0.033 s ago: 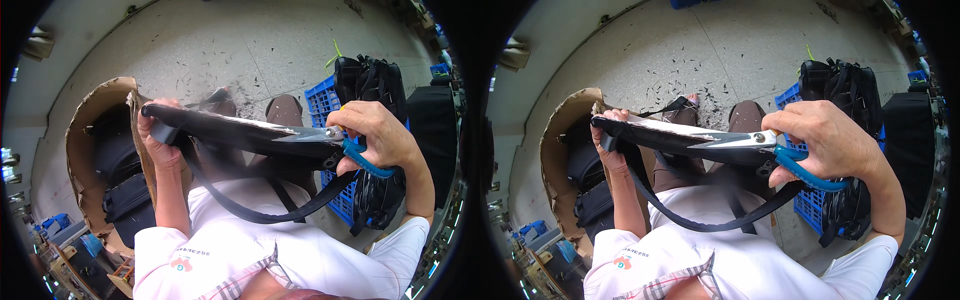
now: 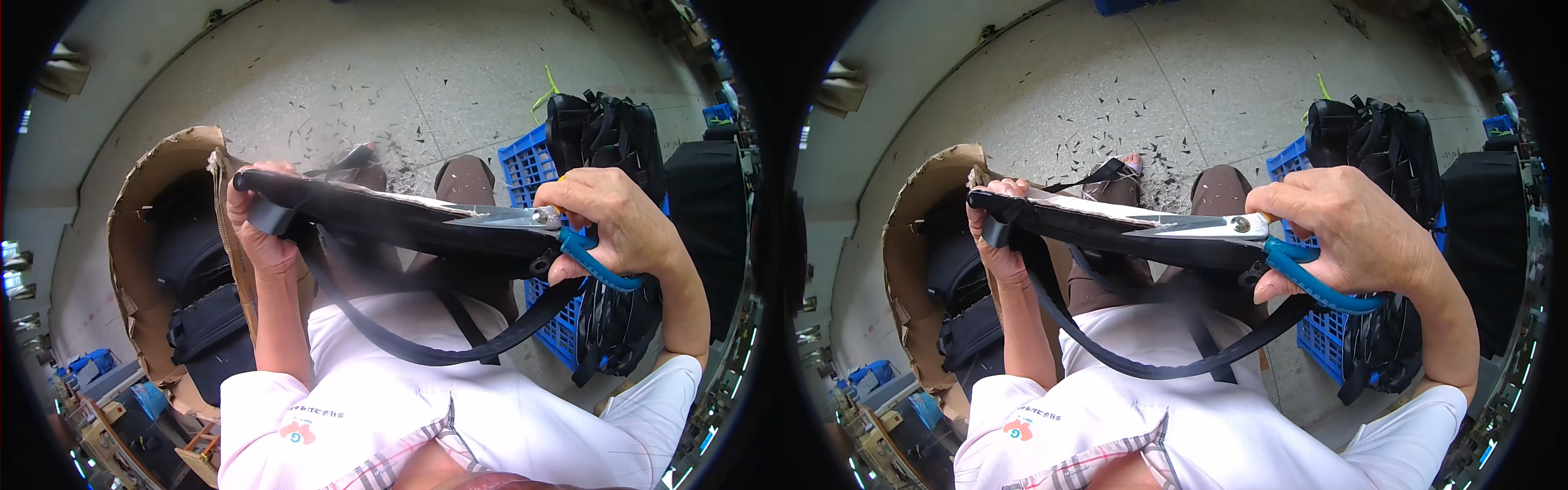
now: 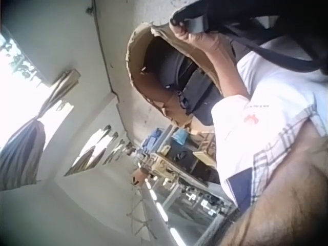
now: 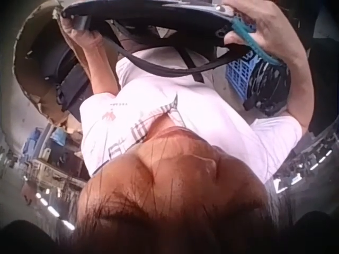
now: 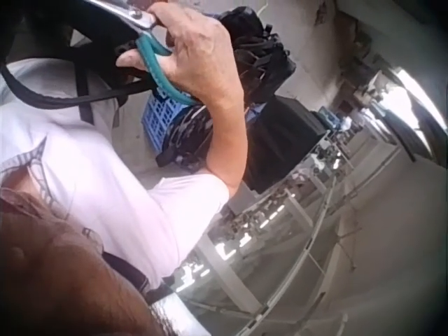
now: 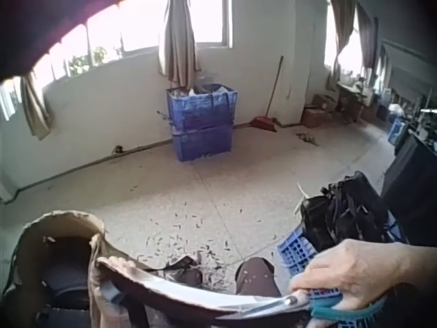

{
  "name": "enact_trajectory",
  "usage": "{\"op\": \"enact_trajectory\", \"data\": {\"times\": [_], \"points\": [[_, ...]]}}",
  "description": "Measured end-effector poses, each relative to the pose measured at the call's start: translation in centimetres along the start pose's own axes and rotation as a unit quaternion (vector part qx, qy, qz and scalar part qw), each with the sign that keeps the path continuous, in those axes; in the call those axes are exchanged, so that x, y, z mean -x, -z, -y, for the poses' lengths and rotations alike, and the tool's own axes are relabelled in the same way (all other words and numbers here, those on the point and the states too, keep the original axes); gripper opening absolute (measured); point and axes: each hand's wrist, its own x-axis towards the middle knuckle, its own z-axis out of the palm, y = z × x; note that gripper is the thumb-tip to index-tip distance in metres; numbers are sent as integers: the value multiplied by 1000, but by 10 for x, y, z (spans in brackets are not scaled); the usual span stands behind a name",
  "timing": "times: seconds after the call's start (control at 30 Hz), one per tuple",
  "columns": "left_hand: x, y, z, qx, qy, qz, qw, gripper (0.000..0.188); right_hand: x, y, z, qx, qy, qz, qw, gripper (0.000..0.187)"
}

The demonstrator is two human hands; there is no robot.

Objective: Trimming excess material and loose threads from black backpacks using scissors.

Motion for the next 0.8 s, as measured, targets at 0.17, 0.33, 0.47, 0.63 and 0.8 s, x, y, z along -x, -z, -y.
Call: {"op": "enact_trajectory", "data": {"times": [0.17,0.33,0.47,0.63,0.8], "points": [[6,5,4,-30,8,-94,995,28,0,-3,5,42,21,-31,998,57],[6,5,6,-23,21,-110,993,32,2,-8,9,99,37,-68,992,52],[8,13,12,1,25,-135,990,35,-1,-9,9,115,25,-74,990,51],[11,18,16,39,29,-127,991,24,-13,-9,16,127,34,-109,985,51],[12,8,14,27,32,-145,989,17,-21,-12,13,113,48,-98,988,51]]}}
